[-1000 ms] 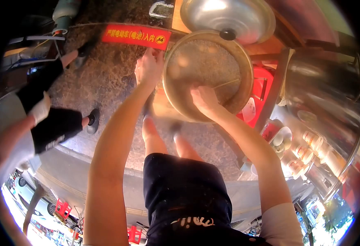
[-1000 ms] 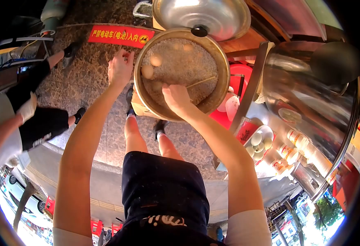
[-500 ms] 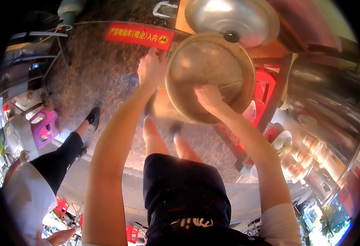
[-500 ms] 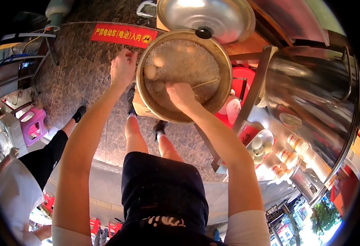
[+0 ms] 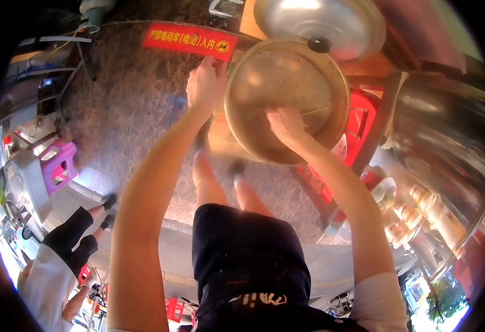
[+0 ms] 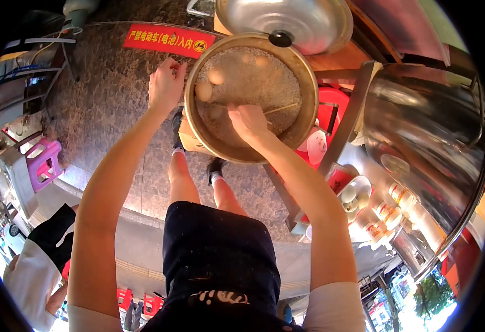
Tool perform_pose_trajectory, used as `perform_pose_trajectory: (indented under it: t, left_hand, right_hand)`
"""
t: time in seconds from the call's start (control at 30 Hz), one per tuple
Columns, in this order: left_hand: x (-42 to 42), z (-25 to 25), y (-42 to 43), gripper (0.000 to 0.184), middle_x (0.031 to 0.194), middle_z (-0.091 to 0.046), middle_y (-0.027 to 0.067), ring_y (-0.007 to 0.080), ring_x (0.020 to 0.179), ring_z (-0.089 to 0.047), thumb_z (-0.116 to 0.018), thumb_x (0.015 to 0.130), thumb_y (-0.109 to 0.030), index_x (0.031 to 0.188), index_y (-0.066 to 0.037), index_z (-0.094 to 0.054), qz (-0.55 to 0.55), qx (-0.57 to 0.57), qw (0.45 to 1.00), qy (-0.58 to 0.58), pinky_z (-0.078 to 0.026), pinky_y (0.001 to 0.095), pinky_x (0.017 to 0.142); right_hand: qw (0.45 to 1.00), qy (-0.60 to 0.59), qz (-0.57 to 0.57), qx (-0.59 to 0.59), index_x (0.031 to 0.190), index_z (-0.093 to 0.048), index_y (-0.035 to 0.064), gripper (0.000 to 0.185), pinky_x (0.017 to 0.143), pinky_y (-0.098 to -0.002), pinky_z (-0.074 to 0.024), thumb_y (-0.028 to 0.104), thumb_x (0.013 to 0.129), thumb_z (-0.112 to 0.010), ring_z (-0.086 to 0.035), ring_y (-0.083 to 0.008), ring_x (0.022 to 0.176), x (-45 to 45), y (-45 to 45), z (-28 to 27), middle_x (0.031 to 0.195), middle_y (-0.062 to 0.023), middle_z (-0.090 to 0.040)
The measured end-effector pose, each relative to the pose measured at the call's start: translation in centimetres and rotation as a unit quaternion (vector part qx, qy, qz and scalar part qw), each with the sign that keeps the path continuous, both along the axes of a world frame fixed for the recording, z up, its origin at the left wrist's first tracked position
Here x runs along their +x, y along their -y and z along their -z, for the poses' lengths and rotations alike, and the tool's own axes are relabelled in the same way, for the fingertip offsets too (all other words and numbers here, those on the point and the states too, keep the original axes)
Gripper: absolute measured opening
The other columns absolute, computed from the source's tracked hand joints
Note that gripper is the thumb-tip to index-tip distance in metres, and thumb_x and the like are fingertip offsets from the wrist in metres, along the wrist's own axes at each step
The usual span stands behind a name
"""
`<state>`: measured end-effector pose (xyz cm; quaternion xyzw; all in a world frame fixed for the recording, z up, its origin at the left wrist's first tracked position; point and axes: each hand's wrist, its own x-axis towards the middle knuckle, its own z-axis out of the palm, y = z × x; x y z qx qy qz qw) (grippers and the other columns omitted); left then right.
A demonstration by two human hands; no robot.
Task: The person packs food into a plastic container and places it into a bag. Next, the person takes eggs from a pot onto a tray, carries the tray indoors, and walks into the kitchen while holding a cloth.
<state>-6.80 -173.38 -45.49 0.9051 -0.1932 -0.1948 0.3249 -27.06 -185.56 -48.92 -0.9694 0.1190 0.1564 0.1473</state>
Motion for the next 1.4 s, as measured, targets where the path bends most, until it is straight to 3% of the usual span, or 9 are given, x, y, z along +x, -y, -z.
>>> perform_pose_trajectory:
  t: [0.13, 0.23, 0.27, 0.4, 0.53, 0.67, 0.97, 1.23, 1.4]
  left_hand:
    - [0.3, -0.2, 0.2, 0.031, 0.086, -0.069, 0.0154, 0.0391, 0.086, -0.065, -0.057, 0.089, -0.038, 0.095, -0.007, -0.062, -0.002, 0.015, 1.000, -0.017, -0.050, 0.0475, 0.076]
    - [0.1, 0.2, -0.2, 0.031, 0.086, -0.069, 0.0157, 0.0391, 0.087, -0.065, -0.057, 0.089, -0.038, 0.094, -0.007, -0.062, 0.001, 0.017, 1.000, -0.015, -0.050, 0.0477, 0.077]
    - [0.2, 0.2, -0.2, 0.031, 0.086, -0.069, 0.0157, 0.0391, 0.087, -0.065, -0.057, 0.089, -0.038, 0.094, -0.007, -0.062, 0.003, 0.013, 1.000, -0.011, -0.050, 0.0478, 0.077]
    - [0.1, 0.1, 0.0, 0.030, 0.084, -0.068, 0.0169, 0.0392, 0.084, -0.065, -0.058, 0.089, -0.036, 0.094, -0.006, -0.062, -0.007, 0.015, 1.000, -0.019, -0.050, 0.0474, 0.075]
    - [0.0, 0.2, -0.3, 0.028, 0.079, -0.067, 0.0179, 0.0384, 0.080, -0.065, -0.061, 0.089, -0.033, 0.091, -0.005, -0.063, -0.010, -0.010, 1.000, 0.003, -0.050, 0.0459, 0.070]
    - [0.1, 0.1, 0.0, 0.028, 0.076, -0.066, 0.0170, 0.0377, 0.079, -0.065, -0.061, 0.089, -0.034, 0.091, -0.006, -0.062, -0.016, 0.008, 1.000, 0.005, -0.050, 0.0457, 0.069]
    - [-0.1, 0.1, 0.1, 0.029, 0.081, -0.067, 0.0166, 0.0383, 0.083, -0.064, -0.061, 0.088, -0.035, 0.092, -0.007, -0.063, -0.017, 0.021, 1.000, 0.006, -0.050, 0.0469, 0.072]
    - [-0.1, 0.1, 0.2, 0.029, 0.085, -0.068, 0.0183, 0.0394, 0.086, -0.064, -0.061, 0.088, -0.036, 0.093, -0.006, -0.063, -0.019, 0.026, 0.999, 0.007, -0.050, 0.0470, 0.074]
    - [0.0, 0.2, 0.0, 0.030, 0.086, -0.068, 0.0186, 0.0402, 0.086, -0.064, -0.061, 0.088, -0.036, 0.093, -0.006, -0.064, -0.012, 0.020, 1.000, -0.006, -0.050, 0.0471, 0.075]
  right_hand:
    - [0.999, 0.013, -0.048, -0.001, 0.100, -0.060, 0.0052, 0.018, 0.055, -0.0456, -0.0507, 0.011, 0.086, -0.050, -0.066, -0.0336, 0.064, -0.3, 0.4, 0.3, 0.066, -0.0157, -0.064]
    - [0.997, -0.063, 0.015, 0.039, 0.106, -0.062, 0.0036, 0.024, 0.060, -0.0486, -0.0498, 0.010, 0.086, -0.050, -0.064, -0.0387, 0.070, 0.4, -0.7, 0.6, 0.075, -0.0209, -0.065]
    - [1.000, -0.001, -0.018, 0.000, 0.090, -0.062, 0.0018, 0.017, 0.055, -0.0455, -0.0509, 0.011, 0.086, -0.049, -0.065, -0.0344, 0.064, 0.1, -0.9, 0.9, 0.065, -0.0172, -0.063]
    - [0.995, -0.033, -0.097, 0.003, 0.090, -0.063, 0.0020, 0.016, 0.055, -0.0455, -0.0512, 0.011, 0.086, -0.050, -0.065, -0.0353, 0.064, -1.4, -1.3, 0.6, 0.065, -0.0176, -0.063]
    - [0.999, 0.028, 0.027, 0.038, 0.092, -0.063, 0.0011, 0.018, 0.056, -0.0459, -0.0516, 0.011, 0.086, -0.050, -0.066, -0.0356, 0.066, -0.2, -0.7, 0.2, 0.069, -0.0193, -0.064]
    - [0.998, -0.043, -0.037, 0.012, 0.095, -0.064, 0.0007, 0.019, 0.056, -0.0460, -0.0515, 0.010, 0.085, -0.050, -0.066, -0.0355, 0.066, -1.8, -2.5, 1.0, 0.070, -0.0191, -0.064]
    - [0.999, -0.027, -0.025, -0.002, 0.102, -0.062, 0.0010, 0.022, 0.054, -0.0453, -0.0502, 0.010, 0.086, -0.050, -0.065, -0.0349, 0.065, -0.1, -1.2, -0.8, 0.066, -0.0182, -0.063]
    - [0.997, 0.004, 0.061, 0.053, 0.083, -0.061, -0.0003, 0.018, 0.063, -0.0483, -0.0511, 0.010, 0.086, -0.047, -0.064, -0.0388, 0.070, -0.3, -4.7, -0.5, 0.072, -0.0217, -0.063]
    - [0.989, -0.018, 0.119, 0.086, 0.084, -0.061, -0.0003, 0.019, 0.064, -0.0494, -0.0514, 0.009, 0.085, -0.045, -0.064, -0.0397, 0.072, -0.6, -4.2, -1.6, 0.075, -0.0223, -0.064]
